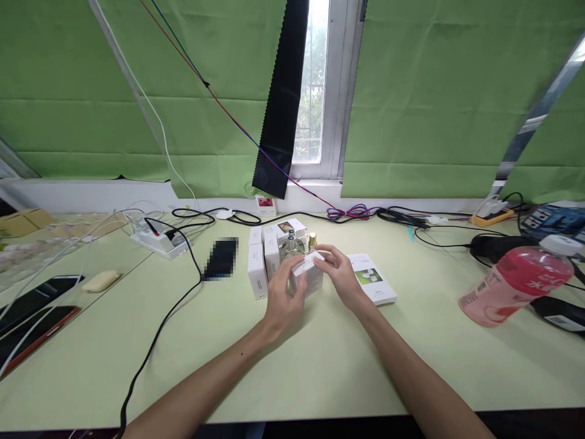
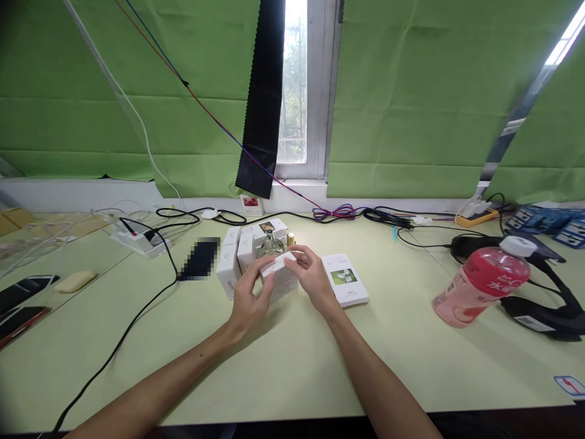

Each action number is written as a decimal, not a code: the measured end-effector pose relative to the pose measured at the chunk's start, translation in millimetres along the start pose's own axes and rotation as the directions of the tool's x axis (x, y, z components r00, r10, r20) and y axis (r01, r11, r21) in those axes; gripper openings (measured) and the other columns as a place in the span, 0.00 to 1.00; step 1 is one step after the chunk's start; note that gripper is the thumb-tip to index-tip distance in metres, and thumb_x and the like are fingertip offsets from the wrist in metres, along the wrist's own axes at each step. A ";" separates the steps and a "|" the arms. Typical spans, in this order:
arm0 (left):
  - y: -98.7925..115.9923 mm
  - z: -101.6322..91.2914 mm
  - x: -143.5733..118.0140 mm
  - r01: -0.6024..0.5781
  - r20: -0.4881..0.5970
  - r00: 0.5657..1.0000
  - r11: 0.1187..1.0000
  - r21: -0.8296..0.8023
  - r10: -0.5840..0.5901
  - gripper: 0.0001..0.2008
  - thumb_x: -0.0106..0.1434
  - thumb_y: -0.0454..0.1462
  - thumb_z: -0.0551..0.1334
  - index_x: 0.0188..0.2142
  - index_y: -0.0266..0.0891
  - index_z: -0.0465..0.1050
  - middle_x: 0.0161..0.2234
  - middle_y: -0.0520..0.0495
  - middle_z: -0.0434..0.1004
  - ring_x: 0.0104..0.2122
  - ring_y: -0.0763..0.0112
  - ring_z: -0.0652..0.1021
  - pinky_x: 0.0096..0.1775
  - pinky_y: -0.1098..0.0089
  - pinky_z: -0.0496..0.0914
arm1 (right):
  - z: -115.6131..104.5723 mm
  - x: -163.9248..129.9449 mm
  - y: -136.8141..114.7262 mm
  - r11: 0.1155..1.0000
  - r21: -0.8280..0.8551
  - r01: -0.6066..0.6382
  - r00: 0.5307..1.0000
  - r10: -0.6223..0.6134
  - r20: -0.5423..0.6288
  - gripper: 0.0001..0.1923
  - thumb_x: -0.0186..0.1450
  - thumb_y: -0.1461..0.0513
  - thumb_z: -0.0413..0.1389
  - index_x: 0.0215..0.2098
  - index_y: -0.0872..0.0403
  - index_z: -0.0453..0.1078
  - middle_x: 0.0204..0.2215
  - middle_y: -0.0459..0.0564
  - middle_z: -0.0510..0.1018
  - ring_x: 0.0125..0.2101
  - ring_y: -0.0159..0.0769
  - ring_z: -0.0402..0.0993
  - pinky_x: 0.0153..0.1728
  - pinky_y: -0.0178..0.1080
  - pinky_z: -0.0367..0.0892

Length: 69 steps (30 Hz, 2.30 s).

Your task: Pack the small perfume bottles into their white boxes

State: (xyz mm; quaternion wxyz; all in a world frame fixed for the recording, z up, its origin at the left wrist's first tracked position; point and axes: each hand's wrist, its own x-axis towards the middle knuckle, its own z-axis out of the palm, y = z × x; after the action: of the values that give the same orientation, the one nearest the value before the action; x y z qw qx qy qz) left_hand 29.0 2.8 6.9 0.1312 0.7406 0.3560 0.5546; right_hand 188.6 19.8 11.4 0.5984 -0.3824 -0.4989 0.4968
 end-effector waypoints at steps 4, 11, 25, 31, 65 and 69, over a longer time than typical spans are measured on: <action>4.1 0.1 -1.7 -0.034 0.015 0.999 0.999 0.012 0.034 0.16 0.66 0.36 0.63 0.53 0.43 0.69 0.49 0.43 0.76 0.48 0.61 0.77 0.46 0.61 0.75 | -2.9 4.5 6.7 0.987 -0.141 0.071 0.987 -0.090 -0.132 0.20 0.59 0.49 0.65 0.44 0.51 0.73 0.42 0.54 0.81 0.46 0.43 0.78 0.48 0.44 0.70; 10.2 3.8 -10.2 -0.105 0.131 0.985 0.991 -0.087 0.115 0.26 0.60 0.34 0.66 0.57 0.46 0.65 0.55 0.38 0.65 0.51 0.58 0.75 0.41 0.62 0.79 | -6.2 5.8 5.1 0.969 -0.220 0.110 0.976 -0.148 -0.163 0.19 0.61 0.46 0.61 0.36 0.53 0.74 0.33 0.51 0.81 0.35 0.41 0.77 0.39 0.42 0.70; 11.2 6.5 -9.6 -0.143 -0.058 0.989 0.977 -0.160 0.135 0.17 0.63 0.26 0.57 0.49 0.43 0.65 0.45 0.45 0.66 0.43 0.67 0.75 0.39 0.64 0.79 | 3.6 -14.9 -11.2 0.791 -0.508 0.340 0.934 -0.349 0.080 0.19 0.68 0.52 0.57 0.52 0.52 0.71 0.50 0.55 0.78 0.47 0.44 0.75 0.47 0.44 0.68; 11.2 3.3 -9.0 -0.173 -0.113 0.979 0.985 -0.024 0.169 0.11 0.64 0.27 0.58 0.44 0.41 0.66 0.40 0.47 0.68 0.38 0.69 0.74 0.37 0.66 0.76 | 6.7 -17.6 -6.4 0.759 -0.525 0.385 0.913 -0.395 0.099 0.21 0.66 0.55 0.59 0.55 0.52 0.71 0.52 0.57 0.78 0.52 0.46 0.74 0.53 0.46 0.68; 23.0 6.4 -19.0 -0.416 -0.011 0.909 0.909 -0.019 0.416 0.12 0.60 0.24 0.56 0.36 0.42 0.70 0.34 0.48 0.71 0.28 0.72 0.73 0.26 0.72 0.70 | 11.3 -23.8 6.3 0.671 -0.645 0.366 0.923 -0.352 0.157 0.23 0.68 0.53 0.56 0.61 0.43 0.72 0.41 0.53 0.82 0.34 0.43 0.75 0.37 0.43 0.68; 26.2 7.1 -22.2 -0.508 -0.014 0.861 0.861 0.025 0.508 0.11 0.59 0.24 0.56 0.35 0.42 0.69 0.32 0.48 0.71 0.26 0.72 0.72 0.24 0.71 0.67 | 22.2 -27.2 7.6 0.678 -0.638 0.365 0.927 -0.331 0.179 0.23 0.70 0.52 0.54 0.62 0.44 0.71 0.41 0.54 0.82 0.35 0.44 0.75 0.37 0.43 0.67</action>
State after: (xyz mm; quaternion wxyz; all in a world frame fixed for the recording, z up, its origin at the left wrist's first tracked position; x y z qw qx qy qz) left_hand 42.7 -29.4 3.7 -0.0309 0.8040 0.1554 0.5732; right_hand 165.1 -5.9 2.9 0.4950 -0.4547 -0.7196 0.1741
